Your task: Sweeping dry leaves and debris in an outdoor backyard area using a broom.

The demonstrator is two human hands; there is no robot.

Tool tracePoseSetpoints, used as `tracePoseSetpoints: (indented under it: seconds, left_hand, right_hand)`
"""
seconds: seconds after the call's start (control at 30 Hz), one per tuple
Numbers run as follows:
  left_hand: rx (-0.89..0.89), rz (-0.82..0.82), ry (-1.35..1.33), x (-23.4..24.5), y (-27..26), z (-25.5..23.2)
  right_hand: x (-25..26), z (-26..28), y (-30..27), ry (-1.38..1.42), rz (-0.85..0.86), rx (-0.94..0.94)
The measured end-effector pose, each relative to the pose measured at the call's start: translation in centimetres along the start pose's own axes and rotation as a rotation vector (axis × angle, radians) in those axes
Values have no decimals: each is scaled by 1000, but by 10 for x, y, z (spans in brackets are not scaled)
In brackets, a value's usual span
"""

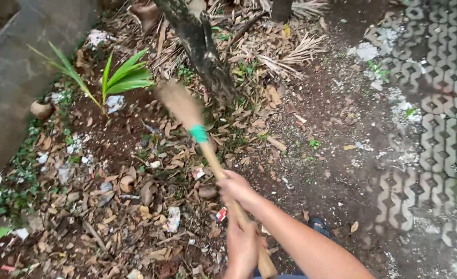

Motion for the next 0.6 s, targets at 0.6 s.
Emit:
tracePoseSetpoints:
  seconds: [0.6]
  left_hand:
    - [392,471,267,79,118,107]
  right_hand:
    - [59,-186,94,417,-473,-181]
Point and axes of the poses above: each hand's wrist, its own y-axis towards the middle knuckle, its own x-axis out of the back of the hand, z = x × y, the point moved 2 cm from there along y, towards the middle knuckle, and after that the axes turned 10 degrees about z, right-handed, at the moved point
